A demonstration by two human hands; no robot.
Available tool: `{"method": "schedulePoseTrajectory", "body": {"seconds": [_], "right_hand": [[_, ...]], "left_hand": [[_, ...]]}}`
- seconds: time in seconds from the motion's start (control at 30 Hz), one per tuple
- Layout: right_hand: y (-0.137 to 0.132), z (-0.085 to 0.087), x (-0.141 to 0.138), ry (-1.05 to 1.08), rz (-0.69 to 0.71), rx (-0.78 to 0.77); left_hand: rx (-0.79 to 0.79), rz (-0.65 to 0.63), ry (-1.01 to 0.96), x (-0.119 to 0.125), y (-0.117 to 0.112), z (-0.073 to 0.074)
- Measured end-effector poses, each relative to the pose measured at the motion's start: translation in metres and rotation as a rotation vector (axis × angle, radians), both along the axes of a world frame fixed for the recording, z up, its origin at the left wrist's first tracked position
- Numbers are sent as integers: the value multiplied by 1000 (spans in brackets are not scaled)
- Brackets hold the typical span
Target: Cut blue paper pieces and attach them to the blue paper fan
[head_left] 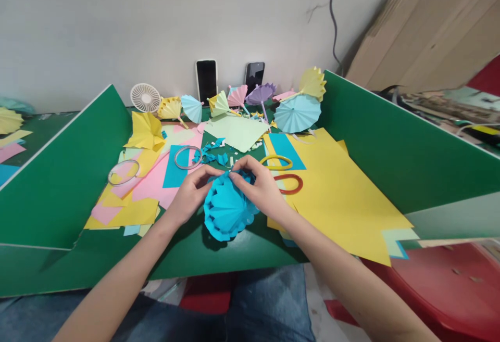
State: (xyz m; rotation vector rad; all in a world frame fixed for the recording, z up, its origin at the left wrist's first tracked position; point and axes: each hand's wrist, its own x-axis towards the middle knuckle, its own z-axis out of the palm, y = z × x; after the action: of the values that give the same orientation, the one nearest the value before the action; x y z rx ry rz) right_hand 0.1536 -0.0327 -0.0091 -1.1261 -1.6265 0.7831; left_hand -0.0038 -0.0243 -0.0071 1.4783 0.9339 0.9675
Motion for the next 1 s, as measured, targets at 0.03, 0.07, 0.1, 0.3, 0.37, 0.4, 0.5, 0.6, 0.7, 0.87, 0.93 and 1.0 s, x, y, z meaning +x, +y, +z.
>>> {"method": "schedulePoseTrajectory", "body": {"seconds": [0.03, 0.07, 0.1, 0.3, 0.37, 0.4, 0.5, 0.6, 0.7, 0.87, 0.93, 1.0], "right_hand": [[0, 0, 0, 5, 7, 5], [0, -1, 0, 13, 16, 12], [0, -1, 0, 23, 25, 18], [-1, 3, 1, 7, 100, 10], [0, 4, 2, 4, 115, 8], [0, 4, 2, 6, 116, 4], [1, 3, 2, 13, 117, -13], [2, 2, 2, 12, 125, -35], [4, 0, 2, 4, 129, -45], [4, 0, 3, -30, 151, -49], [4, 1, 5, -37, 188, -54], [5, 2, 6, -21, 217, -66]], "left_hand": [[2, 0, 3, 0, 0, 0], [3, 0, 5, 0, 0, 0], [3, 0, 7, 0, 0, 0], [-1, 7, 23, 0, -1, 0], [-2, 9, 28, 0, -1, 0], [-3, 6, 26, 0, -1, 0], [-6, -8, 18, 0, -1, 1], [-11, -12, 16, 0, -2, 1], [-23, -2, 12, 1, -1, 1], [-48, 8, 17, 3, -1, 1], [-57, 8, 21, 3, -1, 1], [-57, 7, 30, 3, -1, 1]]}}
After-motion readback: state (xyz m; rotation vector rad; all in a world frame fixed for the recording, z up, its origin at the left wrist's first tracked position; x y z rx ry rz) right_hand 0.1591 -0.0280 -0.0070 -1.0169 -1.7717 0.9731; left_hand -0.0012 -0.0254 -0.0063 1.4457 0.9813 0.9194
